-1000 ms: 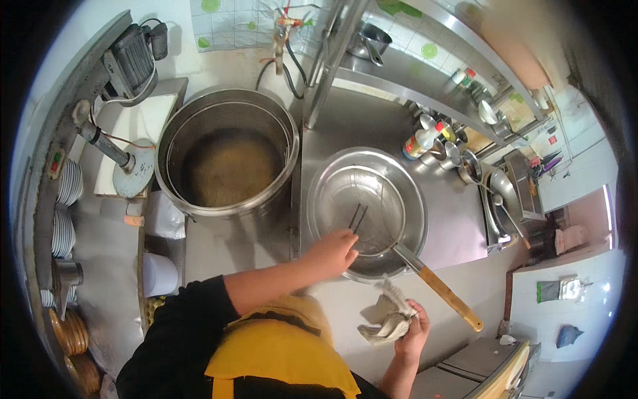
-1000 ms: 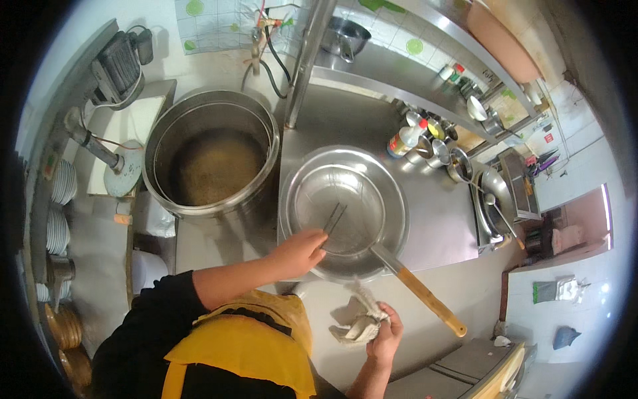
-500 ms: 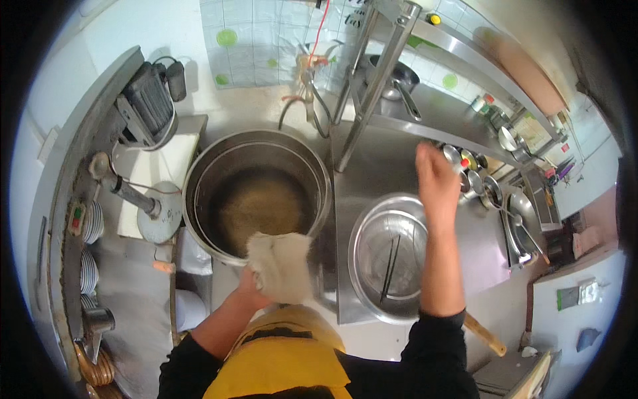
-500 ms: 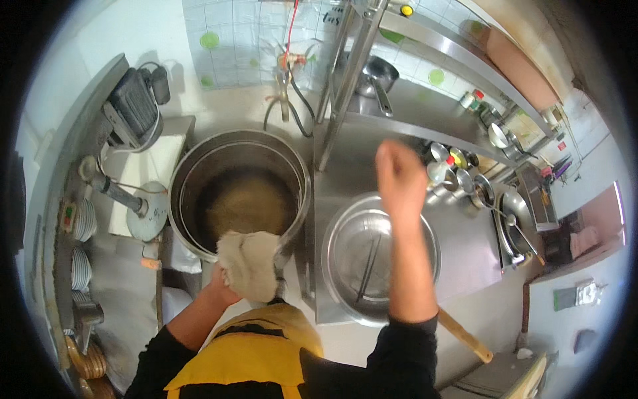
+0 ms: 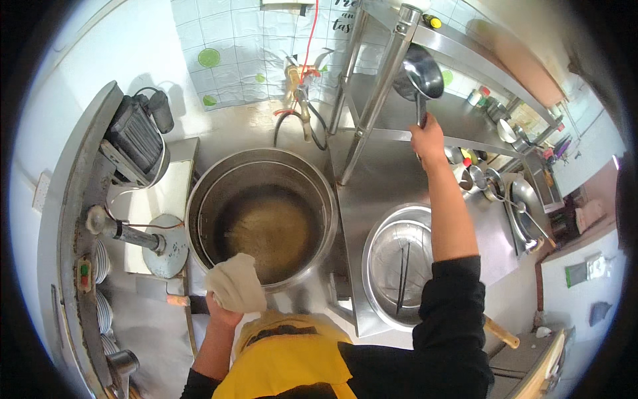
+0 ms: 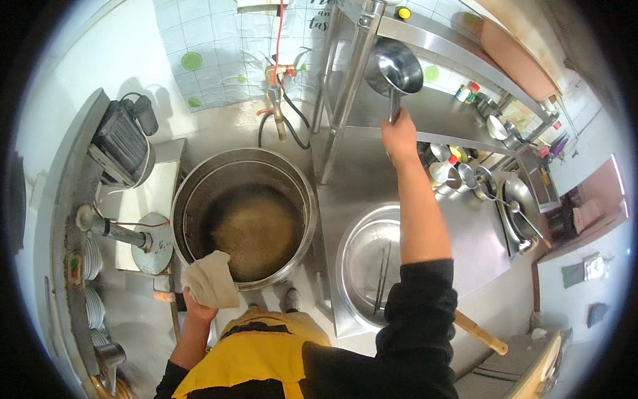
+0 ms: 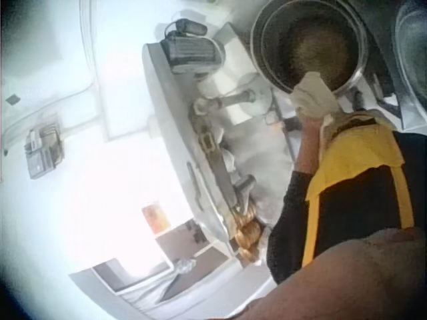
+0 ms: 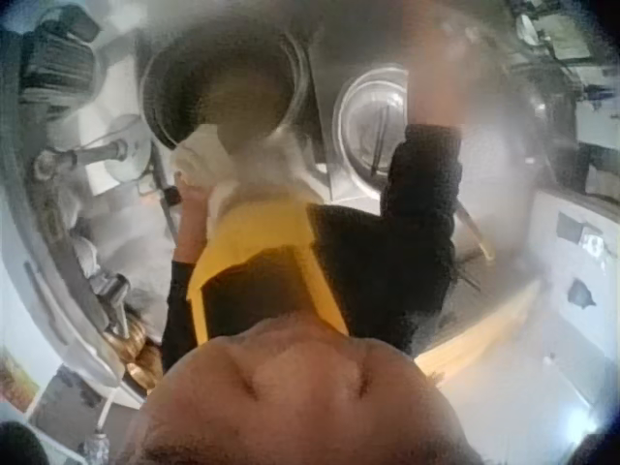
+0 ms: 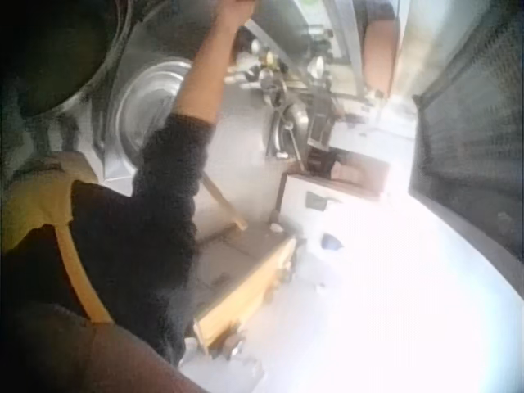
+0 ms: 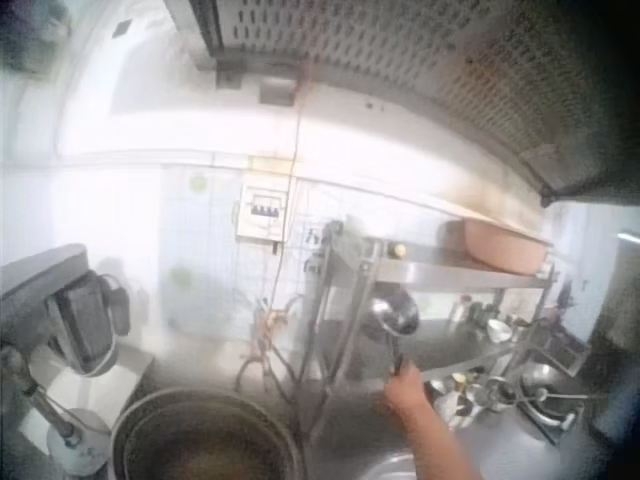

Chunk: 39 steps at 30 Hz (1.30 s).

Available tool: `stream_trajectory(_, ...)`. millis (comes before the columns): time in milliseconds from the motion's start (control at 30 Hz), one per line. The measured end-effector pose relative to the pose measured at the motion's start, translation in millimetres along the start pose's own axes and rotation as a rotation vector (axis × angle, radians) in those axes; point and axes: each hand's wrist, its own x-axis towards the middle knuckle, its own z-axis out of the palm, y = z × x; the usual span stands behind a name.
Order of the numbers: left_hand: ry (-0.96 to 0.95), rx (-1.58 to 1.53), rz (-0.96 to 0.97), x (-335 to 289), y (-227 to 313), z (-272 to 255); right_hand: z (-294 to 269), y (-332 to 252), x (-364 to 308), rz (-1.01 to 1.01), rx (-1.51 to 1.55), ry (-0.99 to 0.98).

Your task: The person pours water from a metal bowl into a sink, then uses a ladle to transfer a yellowish liquid from a large pot into the bowl. The person then wipes the bowl and the surrounding counter with a cloth.

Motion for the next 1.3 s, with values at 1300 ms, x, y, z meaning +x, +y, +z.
stream_trajectory(1300,-0.321,0.079,-0.517,52,31,40,16,-151,-387,0.230,-0.059,-0.389)
